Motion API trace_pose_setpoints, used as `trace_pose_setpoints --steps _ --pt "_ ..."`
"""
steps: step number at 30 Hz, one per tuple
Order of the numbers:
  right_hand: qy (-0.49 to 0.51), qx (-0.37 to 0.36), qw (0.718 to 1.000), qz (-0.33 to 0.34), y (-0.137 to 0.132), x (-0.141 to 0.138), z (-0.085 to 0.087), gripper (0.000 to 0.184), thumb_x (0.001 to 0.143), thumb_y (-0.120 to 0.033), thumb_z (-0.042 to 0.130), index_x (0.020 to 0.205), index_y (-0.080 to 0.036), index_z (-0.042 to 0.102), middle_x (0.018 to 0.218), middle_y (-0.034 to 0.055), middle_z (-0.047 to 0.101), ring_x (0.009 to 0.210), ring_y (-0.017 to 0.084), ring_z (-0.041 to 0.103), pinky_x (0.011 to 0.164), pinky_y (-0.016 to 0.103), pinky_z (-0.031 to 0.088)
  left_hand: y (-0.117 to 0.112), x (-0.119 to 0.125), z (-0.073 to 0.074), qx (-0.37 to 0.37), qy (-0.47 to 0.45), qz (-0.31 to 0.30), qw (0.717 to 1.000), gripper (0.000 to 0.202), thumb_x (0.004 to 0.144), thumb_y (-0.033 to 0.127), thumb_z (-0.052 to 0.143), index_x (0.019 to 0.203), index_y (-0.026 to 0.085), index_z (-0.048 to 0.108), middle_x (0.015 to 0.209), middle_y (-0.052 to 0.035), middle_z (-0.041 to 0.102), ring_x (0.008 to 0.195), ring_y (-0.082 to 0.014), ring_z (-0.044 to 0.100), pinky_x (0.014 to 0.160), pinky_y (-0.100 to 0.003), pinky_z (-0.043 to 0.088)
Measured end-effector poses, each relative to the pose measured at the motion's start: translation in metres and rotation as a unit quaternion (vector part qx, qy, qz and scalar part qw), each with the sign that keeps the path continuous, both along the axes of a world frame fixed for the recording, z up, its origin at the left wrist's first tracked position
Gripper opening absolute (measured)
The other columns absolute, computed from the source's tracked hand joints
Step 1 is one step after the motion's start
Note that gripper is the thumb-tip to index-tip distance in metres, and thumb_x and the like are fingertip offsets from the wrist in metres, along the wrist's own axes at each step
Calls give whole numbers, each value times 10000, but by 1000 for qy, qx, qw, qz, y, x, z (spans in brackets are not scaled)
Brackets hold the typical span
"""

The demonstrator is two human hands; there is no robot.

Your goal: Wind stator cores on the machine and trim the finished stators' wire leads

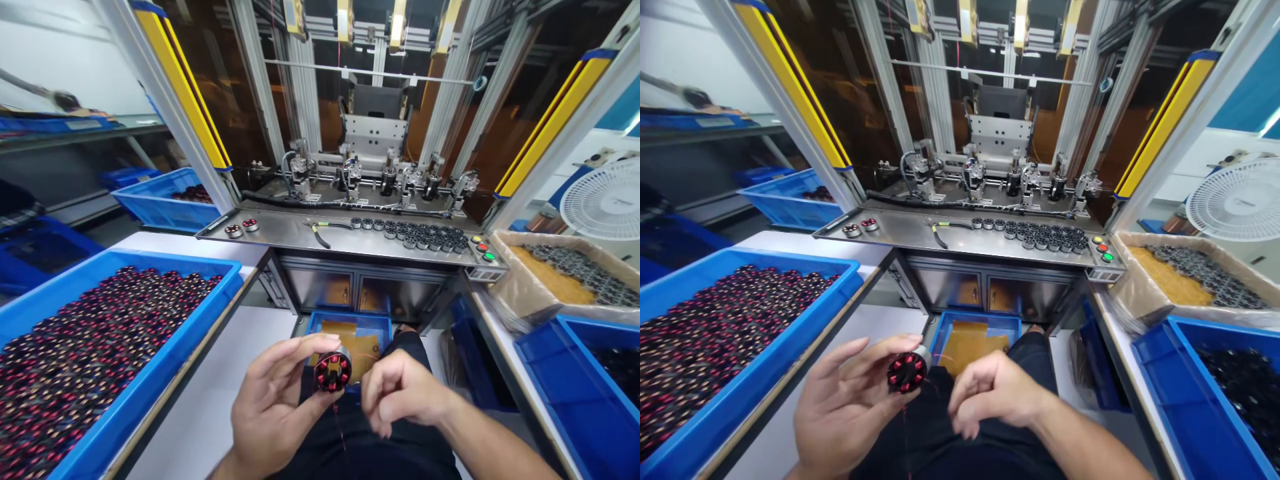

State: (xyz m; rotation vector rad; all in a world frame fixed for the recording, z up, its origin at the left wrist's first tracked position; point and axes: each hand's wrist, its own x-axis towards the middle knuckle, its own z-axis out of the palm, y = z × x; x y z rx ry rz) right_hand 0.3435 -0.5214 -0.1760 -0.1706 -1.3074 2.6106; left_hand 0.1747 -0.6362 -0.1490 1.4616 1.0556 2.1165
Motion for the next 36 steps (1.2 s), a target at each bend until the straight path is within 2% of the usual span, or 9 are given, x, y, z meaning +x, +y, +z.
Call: trace_pose_setpoints --steps 4,8,12,16,20,23,26,31,36 --pt "-27 -156 987 -27 -41 -13 5 442 574 -430 910 781 -93 713 629 70 734 423 120 647 360 172 500 7 5 2 26 41 6 999 807 669 -167 679 1338 265 551 1135 3 764 1092 -170 708 968 -282 577" --pt "-74 -169 980 -69 -58 -15 16 327 584 -312 915 676 -92 691 447 8 644 289 67 531 273 110 402 8 6 -1 11 38 5 999 812 670 -157 698 1347 265 549 1160 11 753 1095 -160 703 965 -263 579" --pt "-96 -135 984 -67 -58 -8 9 319 592 -311 909 662 -89 692 429 -5 620 289 60 517 267 104 374 6 5 -9 -11 18 2 1000 808 678 -107 745 1364 257 520 1166 -19 755 1108 -195 702 984 -317 576" --pt "-106 -47 992 -43 -35 -4 6 361 602 -359 908 711 -88 695 502 14 664 366 84 578 358 156 463 4 5 -11 -67 -29 -15 997 713 747 -66 716 1328 306 539 1193 -9 751 1084 -177 717 915 -242 591" --pt "-91 33 984 -150 -5 -3 26 457 713 -547 801 727 -110 666 519 1 650 397 80 560 408 183 449 0 5 -12 -118 -49 -85 988 615 861 -8 628 1355 340 513 1251 -42 729 1107 -180 707 932 -243 572" --pt "-114 91 980 -136 2 -5 44 425 765 -520 771 679 -135 611 498 -29 607 397 62 516 416 175 395 -1 7 -14 -148 -56 -132 979 569 914 31 572 1386 336 487 1301 -85 698 1144 -182 687 968 -247 546" --pt "-146 128 975 -110 -2 -9 51 426 767 -512 771 656 -154 569 487 -50 574 401 52 482 417 173 353 3 10 -14 -153 -78 -132 976 644 830 40 697 1366 345 511 1270 -76 700 1082 -172 706 924 -228 564" --pt "-149 136 973 -110 -11 -6 42 448 754 -551 765 673 -157 567 517 -46 567 427 59 488 439 184 372 9 12 -15 -162 -135 -108 971 666 717 14 796 1258 340 585 1018 -5 717 823 -110 716 745 -174 588" --pt "-153 172 961 -151 -17 0 30 428 767 -505 776 646 -165 547 539 -40 557 467 71 491 483 201 392 10 9 -17 -209 -205 -126 948 480 788 90 766 1201 304 649 1171 -64 743 911 -158 740 794 -225 605"
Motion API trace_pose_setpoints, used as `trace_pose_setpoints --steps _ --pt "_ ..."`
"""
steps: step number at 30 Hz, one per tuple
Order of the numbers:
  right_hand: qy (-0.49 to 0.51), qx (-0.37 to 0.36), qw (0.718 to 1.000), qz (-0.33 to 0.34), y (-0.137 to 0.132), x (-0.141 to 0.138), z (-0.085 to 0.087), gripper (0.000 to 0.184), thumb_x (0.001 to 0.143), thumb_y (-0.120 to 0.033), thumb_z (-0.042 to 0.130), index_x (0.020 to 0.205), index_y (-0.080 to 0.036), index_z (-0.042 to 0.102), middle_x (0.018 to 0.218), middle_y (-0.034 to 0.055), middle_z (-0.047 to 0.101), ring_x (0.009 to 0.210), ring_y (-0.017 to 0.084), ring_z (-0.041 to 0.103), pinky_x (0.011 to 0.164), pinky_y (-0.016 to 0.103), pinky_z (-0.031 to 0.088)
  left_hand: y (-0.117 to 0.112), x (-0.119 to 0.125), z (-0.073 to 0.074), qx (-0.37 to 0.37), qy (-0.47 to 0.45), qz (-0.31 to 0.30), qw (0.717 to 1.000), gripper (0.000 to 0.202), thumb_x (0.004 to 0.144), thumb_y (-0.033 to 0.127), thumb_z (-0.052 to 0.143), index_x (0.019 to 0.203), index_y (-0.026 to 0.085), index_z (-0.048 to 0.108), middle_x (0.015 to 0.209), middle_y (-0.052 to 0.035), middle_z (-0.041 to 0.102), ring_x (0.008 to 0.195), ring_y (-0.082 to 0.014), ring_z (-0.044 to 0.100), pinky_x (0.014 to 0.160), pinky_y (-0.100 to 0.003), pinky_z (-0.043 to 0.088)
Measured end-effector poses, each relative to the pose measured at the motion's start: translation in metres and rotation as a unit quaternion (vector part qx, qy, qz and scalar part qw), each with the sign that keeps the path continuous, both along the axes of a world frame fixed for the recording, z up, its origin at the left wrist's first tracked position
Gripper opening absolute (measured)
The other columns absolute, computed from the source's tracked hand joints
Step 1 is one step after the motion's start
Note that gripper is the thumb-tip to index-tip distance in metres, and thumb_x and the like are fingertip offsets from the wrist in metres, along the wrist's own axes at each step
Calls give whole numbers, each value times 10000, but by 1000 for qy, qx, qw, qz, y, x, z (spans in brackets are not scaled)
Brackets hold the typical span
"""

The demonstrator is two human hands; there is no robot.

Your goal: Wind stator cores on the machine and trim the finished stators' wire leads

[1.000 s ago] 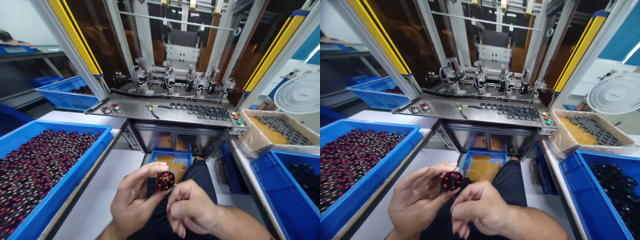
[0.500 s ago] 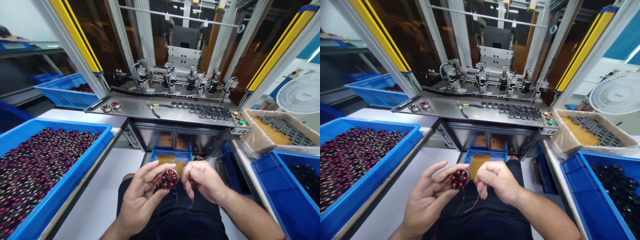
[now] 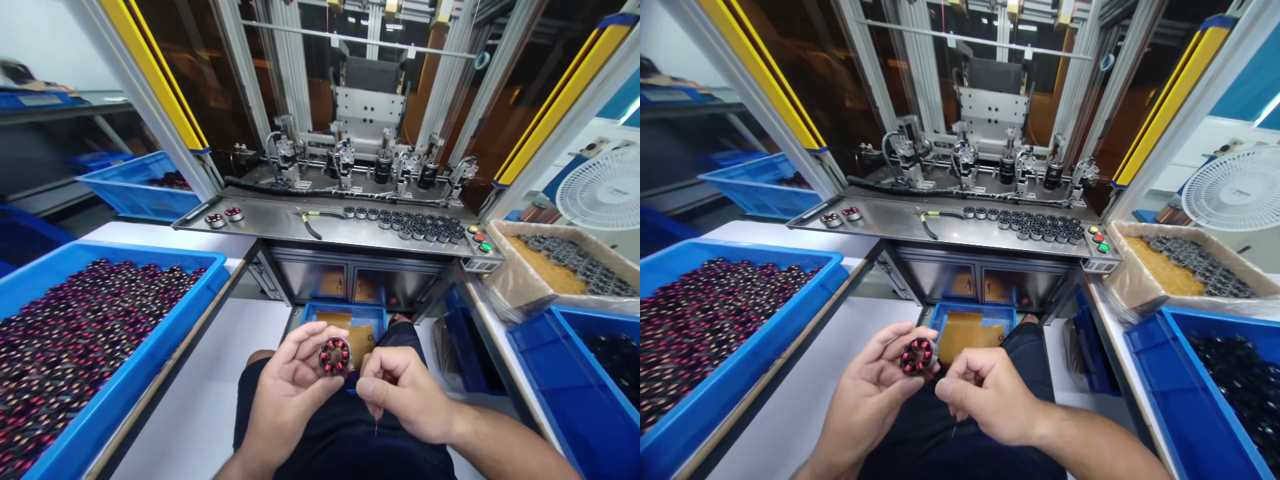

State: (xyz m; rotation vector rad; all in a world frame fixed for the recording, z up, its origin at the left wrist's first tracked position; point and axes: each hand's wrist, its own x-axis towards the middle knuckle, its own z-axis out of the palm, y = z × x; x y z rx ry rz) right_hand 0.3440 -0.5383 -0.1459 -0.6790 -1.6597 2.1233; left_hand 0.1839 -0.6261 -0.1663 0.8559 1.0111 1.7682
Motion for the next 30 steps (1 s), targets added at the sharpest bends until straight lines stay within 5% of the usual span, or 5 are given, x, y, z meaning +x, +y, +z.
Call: trace_pose_setpoints --steps 9,14,18,26,30 --pt "21 185 980 -70 -2 -2 -13 311 895 -391 657 689 -177 564 629 -12 566 593 118 511 603 257 410 3 13 1 -28 107 76 991 447 723 134 823 1131 294 733 1182 -50 755 975 -195 743 833 -237 611" --pt "82 294 944 -128 1 2 -10 236 815 -355 729 900 -198 574 867 35 580 799 184 545 748 326 443 -3 14 -4 55 412 235 879 546 714 66 799 1208 272 692 1148 -31 753 1018 -198 725 942 -275 582" --pt "91 266 952 -118 -3 -4 -5 207 855 -325 706 840 -208 537 831 15 551 779 167 526 736 314 432 -6 12 1 88 475 240 842 536 731 47 771 1222 237 670 1140 -32 755 1021 -180 725 962 -242 559" --pt "113 183 963 -163 -12 -12 -19 177 981 -293 536 827 -209 508 812 3 506 760 144 480 718 293 416 -2 6 6 -34 168 101 980 399 754 126 790 1118 275 724 1110 -39 776 961 -187 756 845 -220 609" --pt "121 190 962 -156 -13 -13 -23 144 976 -288 536 858 -214 504 827 8 513 781 154 498 742 306 430 1 5 4 -23 139 85 986 412 712 109 814 1077 289 748 1095 -44 770 967 -196 749 832 -216 606"
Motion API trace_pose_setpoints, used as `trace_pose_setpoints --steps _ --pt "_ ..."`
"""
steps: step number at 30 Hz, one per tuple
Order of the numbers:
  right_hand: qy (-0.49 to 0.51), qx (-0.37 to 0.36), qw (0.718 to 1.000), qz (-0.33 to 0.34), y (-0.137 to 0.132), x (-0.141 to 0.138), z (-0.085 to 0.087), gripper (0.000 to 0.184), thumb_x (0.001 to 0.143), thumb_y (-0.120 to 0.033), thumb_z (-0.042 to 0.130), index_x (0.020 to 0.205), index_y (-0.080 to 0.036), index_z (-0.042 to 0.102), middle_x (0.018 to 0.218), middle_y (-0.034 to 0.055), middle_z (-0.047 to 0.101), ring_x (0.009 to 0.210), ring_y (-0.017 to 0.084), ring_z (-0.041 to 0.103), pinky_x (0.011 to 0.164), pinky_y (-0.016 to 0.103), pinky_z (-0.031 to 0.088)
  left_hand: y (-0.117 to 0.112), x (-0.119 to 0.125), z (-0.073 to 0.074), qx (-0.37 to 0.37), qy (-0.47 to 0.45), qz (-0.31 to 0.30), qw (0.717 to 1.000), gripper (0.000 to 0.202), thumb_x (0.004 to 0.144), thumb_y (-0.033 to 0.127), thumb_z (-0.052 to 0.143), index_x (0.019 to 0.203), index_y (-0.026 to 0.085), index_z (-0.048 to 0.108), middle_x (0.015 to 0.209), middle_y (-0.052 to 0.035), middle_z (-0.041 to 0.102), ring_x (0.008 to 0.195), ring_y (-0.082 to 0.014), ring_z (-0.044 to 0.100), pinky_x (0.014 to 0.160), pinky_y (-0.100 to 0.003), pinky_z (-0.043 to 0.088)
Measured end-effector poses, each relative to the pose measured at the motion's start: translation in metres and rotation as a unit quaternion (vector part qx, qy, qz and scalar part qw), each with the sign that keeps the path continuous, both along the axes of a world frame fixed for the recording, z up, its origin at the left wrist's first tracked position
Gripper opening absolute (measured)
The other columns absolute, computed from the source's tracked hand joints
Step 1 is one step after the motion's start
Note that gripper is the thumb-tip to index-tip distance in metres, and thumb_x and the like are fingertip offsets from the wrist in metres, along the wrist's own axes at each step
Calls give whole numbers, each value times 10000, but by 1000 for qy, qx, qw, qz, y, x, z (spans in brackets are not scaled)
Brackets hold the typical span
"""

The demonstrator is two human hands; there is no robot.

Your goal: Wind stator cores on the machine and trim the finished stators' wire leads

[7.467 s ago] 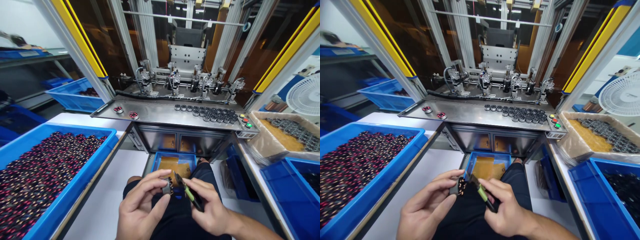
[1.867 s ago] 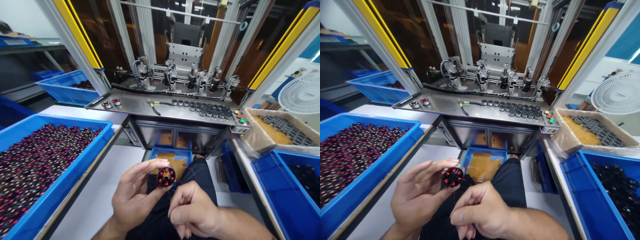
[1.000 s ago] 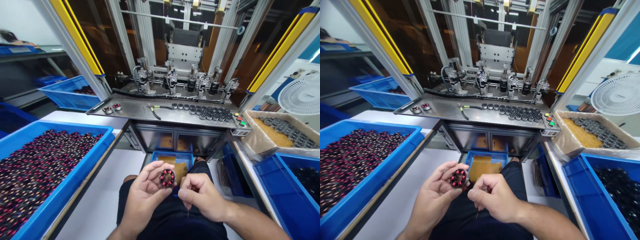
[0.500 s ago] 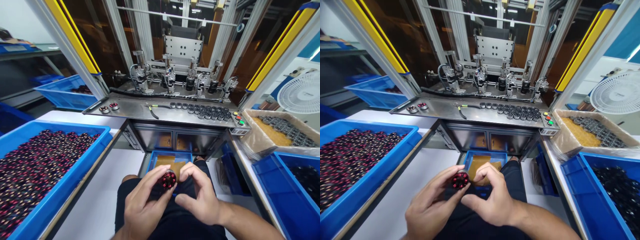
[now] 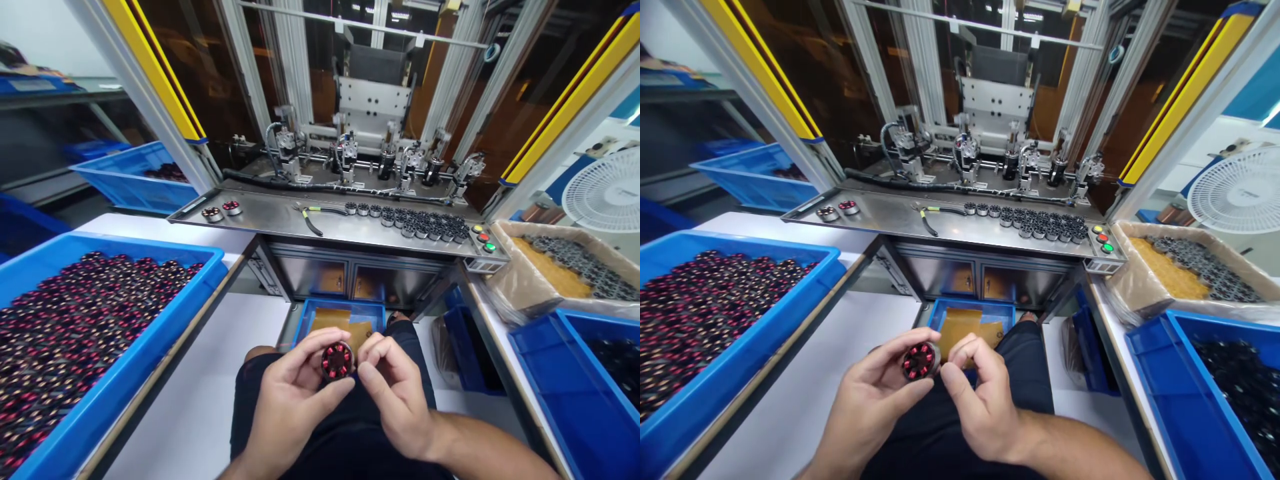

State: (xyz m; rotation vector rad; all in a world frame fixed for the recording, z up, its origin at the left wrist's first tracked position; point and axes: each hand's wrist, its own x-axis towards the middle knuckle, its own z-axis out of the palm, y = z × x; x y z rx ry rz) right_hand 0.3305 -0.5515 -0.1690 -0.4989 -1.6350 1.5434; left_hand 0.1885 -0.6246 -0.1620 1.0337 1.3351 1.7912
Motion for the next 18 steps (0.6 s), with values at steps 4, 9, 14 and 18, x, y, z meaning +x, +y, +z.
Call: trace_pose_setpoints --steps 4,9,14,18 --pt "-3 23 1000 20 4 -2 3 185 899 -338 648 952 -221 514 902 22 505 832 175 497 770 328 438 -2 1 -6 84 180 62 978 483 706 56 782 1129 281 728 1066 -54 734 976 -212 722 819 -254 614" --pt "7 -37 999 21 3 -11 7 170 989 -320 513 858 -212 500 870 15 495 810 153 485 765 304 432 -5 0 -12 96 252 75 960 527 705 11 758 1171 246 684 1079 -70 711 983 -219 700 832 -290 613" --pt "-7 -104 994 -17 -1 -18 0 224 1015 -342 464 832 -213 474 833 2 497 778 141 477 758 286 432 -3 -2 -12 82 186 62 977 482 731 35 757 1150 261 685 1096 -56 687 1014 -196 693 842 -253 608" --pt "-3 -24 999 -22 6 -13 -2 117 970 -338 545 976 -223 520 972 41 533 926 180 529 862 336 450 -1 -5 -12 74 218 63 971 485 736 32 753 1161 253 676 1084 -61 690 1004 -204 692 842 -264 608"
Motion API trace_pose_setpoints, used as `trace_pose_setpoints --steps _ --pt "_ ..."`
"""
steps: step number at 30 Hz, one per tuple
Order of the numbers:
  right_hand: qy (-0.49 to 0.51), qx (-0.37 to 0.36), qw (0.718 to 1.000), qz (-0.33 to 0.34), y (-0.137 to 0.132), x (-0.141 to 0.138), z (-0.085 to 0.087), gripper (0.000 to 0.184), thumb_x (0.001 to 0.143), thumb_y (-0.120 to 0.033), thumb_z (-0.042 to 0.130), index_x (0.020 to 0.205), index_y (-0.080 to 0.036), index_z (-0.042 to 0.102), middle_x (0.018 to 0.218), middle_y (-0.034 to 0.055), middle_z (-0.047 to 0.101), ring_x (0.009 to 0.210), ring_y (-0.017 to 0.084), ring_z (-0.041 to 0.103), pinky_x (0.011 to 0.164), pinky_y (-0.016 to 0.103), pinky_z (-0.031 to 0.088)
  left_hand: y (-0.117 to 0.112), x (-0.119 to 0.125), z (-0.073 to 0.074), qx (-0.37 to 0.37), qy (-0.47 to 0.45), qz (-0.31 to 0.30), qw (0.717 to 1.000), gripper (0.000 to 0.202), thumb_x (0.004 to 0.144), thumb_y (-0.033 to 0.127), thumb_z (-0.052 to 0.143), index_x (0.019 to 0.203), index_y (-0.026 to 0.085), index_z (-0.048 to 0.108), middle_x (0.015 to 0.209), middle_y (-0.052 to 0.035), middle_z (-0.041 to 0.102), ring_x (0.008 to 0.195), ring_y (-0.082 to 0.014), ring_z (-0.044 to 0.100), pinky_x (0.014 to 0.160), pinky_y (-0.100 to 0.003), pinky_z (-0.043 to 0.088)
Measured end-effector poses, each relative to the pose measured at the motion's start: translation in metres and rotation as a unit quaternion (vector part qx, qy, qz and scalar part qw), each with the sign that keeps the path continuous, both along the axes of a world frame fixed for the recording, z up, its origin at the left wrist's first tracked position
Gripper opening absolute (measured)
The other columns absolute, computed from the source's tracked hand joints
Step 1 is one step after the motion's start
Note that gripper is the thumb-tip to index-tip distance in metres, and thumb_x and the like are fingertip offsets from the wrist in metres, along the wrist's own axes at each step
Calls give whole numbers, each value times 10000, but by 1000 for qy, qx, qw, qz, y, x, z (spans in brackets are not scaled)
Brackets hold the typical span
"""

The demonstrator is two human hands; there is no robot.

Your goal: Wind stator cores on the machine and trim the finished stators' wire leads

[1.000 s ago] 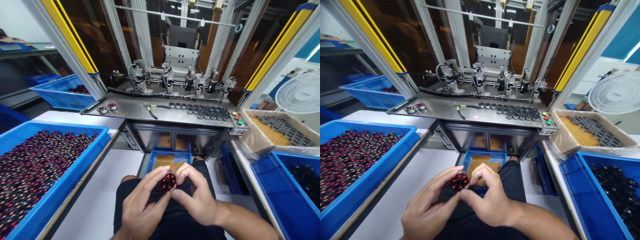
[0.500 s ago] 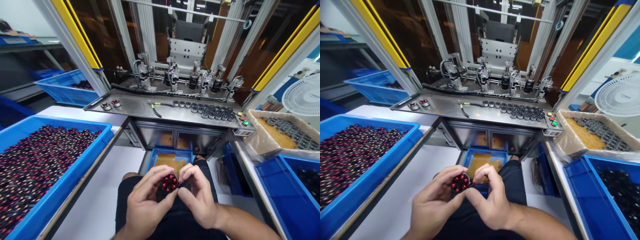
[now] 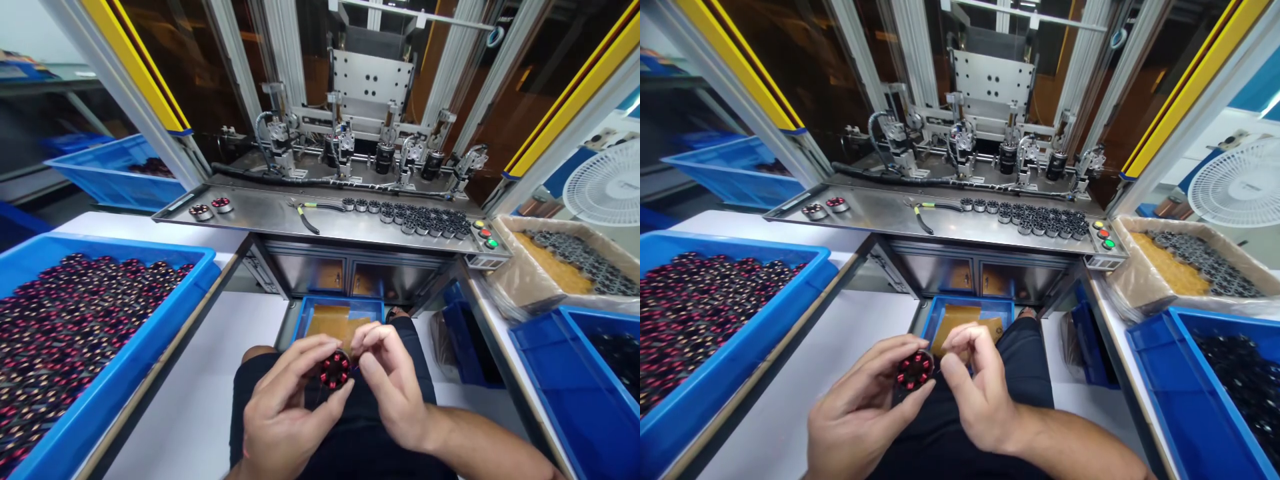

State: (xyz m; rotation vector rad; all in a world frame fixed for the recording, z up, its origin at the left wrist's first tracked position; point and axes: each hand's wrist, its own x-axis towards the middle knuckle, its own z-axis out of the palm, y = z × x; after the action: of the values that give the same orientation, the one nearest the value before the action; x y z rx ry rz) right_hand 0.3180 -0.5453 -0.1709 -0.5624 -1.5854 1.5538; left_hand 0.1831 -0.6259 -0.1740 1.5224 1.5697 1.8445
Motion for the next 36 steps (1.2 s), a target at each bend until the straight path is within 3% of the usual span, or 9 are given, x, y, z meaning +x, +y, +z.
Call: trace_pose_setpoints --steps 4,6,10,15,17,20,23,30,36 --pt "-12 111 994 1 9 3 10 201 875 -297 686 1026 -234 571 1122 74 533 1077 224 526 953 378 428 0 -1 1 2 62 2 998 461 747 37 742 1160 228 671 1088 -68 695 993 -207 692 835 -268 609" --pt "-18 76 997 -15 11 0 16 83 929 -271 614 877 -217 580 1023 52 549 971 187 542 875 335 444 1 1 2 6 75 5 997 471 735 24 750 1158 216 671 1084 -67 696 975 -199 697 828 -260 611" --pt "5 -60 998 -30 10 -6 17 220 955 -295 586 763 -196 548 834 2 523 766 128 491 721 263 425 3 4 4 13 42 -7 999 468 732 8 747 1145 216 674 1091 -55 696 981 -176 701 843 -241 608" --pt "82 -106 991 9 8 -5 4 150 911 -354 667 930 -217 609 913 9 568 840 133 530 797 265 450 3 2 10 -9 -63 -3 998 419 731 66 773 1096 262 712 1067 -12 717 1000 -145 709 883 -184 579" --pt "101 -106 988 44 8 -2 0 281 827 -370 765 1014 -228 611 937 11 576 850 143 539 810 281 462 3 0 11 -31 -92 2 995 398 725 89 788 1071 278 730 1061 -1 727 1003 -139 715 885 -165 568" --pt "92 -73 991 64 7 1 -1 197 833 -335 763 900 -202 634 849 8 582 792 139 543 758 279 460 3 -1 13 -49 -120 -2 992 395 719 103 799 1059 297 740 1066 9 734 1000 -138 722 876 -157 568" --pt "76 -18 997 15 6 4 3 152 899 -245 686 775 -186 620 761 -2 580 714 119 537 685 257 437 3 -1 13 -46 -117 -6 992 406 712 105 806 1063 298 741 1060 13 740 1008 -138 720 885 -156 564" --pt "60 -8 998 31 6 7 13 135 868 -278 716 820 -179 638 775 7 586 723 130 550 680 268 452 0 2 16 -21 -57 -3 998 428 715 74 787 1081 287 726 1054 15 736 1008 -121 708 899 -146 553" --pt "40 68 997 -27 5 9 17 133 907 -189 648 775 -179 632 739 7 599 692 124 558 665 268 455 1 4 16 1 -20 -15 1000 481 711 31 763 1124 270 708 1070 -13 721 988 -141 709 871 -182 578"
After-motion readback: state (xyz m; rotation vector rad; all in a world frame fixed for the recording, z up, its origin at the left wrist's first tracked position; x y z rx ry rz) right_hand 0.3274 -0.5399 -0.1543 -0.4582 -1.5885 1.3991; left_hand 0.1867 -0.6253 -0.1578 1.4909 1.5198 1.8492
